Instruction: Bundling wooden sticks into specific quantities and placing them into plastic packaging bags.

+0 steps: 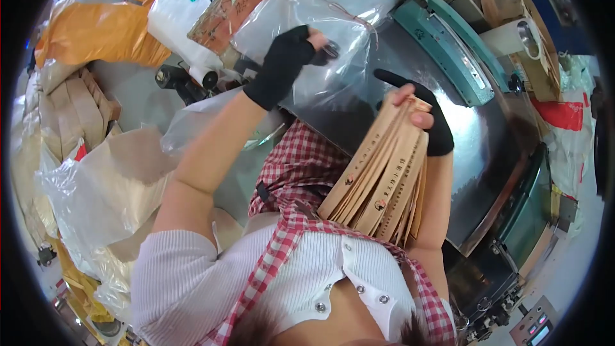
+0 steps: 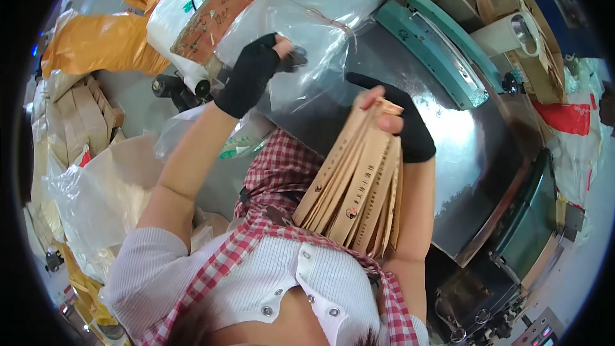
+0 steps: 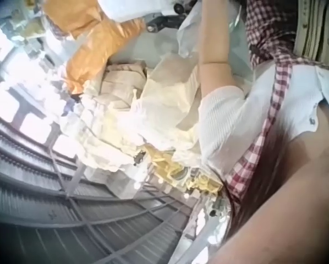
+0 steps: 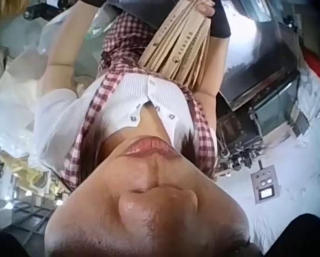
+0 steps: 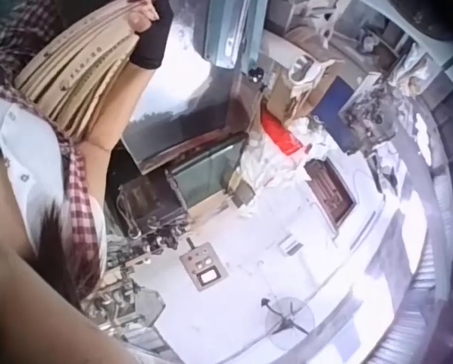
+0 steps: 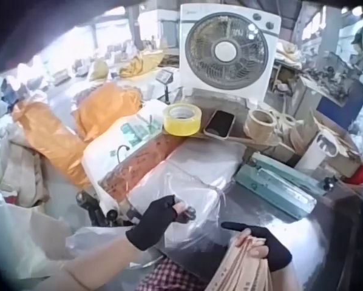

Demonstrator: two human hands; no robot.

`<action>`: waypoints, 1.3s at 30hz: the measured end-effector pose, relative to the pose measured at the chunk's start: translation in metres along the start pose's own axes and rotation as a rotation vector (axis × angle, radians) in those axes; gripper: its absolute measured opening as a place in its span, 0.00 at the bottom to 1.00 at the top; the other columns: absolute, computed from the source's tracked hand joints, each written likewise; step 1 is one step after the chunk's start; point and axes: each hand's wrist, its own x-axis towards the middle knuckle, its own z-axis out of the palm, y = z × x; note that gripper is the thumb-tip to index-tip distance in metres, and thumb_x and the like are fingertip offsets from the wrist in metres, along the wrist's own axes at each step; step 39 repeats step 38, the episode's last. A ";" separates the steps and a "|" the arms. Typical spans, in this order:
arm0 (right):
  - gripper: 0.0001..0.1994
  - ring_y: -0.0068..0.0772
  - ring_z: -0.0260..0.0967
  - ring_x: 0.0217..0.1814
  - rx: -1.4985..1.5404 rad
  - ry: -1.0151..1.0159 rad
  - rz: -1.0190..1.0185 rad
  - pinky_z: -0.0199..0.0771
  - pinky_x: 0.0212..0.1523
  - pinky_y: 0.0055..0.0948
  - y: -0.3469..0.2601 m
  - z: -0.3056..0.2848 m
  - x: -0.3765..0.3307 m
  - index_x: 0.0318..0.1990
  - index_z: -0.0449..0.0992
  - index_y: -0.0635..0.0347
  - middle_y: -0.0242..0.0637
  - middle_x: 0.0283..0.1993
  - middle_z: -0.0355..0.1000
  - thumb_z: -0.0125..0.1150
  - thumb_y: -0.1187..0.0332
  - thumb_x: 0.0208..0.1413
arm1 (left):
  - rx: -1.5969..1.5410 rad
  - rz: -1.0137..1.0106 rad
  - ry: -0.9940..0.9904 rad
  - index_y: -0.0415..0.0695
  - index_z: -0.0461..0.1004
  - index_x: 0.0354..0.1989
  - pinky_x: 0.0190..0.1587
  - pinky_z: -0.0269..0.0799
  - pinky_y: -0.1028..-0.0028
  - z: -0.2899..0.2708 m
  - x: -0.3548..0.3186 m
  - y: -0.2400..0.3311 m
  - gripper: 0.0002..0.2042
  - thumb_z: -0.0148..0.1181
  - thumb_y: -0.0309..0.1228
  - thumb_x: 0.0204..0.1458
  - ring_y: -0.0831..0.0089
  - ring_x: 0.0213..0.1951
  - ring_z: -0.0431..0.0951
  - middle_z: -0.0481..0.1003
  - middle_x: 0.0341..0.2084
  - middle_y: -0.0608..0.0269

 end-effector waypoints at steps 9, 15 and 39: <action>0.23 0.27 0.68 0.40 -0.135 0.001 0.115 0.65 0.43 0.25 -0.012 0.029 0.043 0.34 0.73 0.63 0.35 0.36 0.70 0.64 0.53 0.35 | 0.024 0.033 0.085 0.38 0.70 0.35 0.32 0.70 0.79 0.021 -0.024 0.005 0.06 0.53 0.29 0.57 0.81 0.30 0.73 0.69 0.26 0.70; 0.22 0.32 0.66 0.40 -0.133 0.103 0.025 0.66 0.43 0.30 0.002 -0.002 0.021 0.34 0.70 0.65 0.41 0.38 0.67 0.61 0.54 0.37 | 0.622 0.405 0.369 0.37 0.67 0.41 0.38 0.71 0.73 0.027 -0.045 -0.020 0.12 0.57 0.33 0.55 0.72 0.28 0.75 0.71 0.22 0.62; 0.49 0.41 0.53 0.68 0.600 0.784 -0.359 0.60 0.65 0.34 0.137 0.001 -0.078 0.68 0.48 0.62 0.44 0.68 0.52 0.72 0.54 0.43 | 1.188 0.876 -0.468 0.53 0.77 0.37 0.20 0.68 0.73 0.116 -0.099 -0.017 0.07 0.57 0.35 0.52 0.63 0.17 0.74 0.75 0.26 0.52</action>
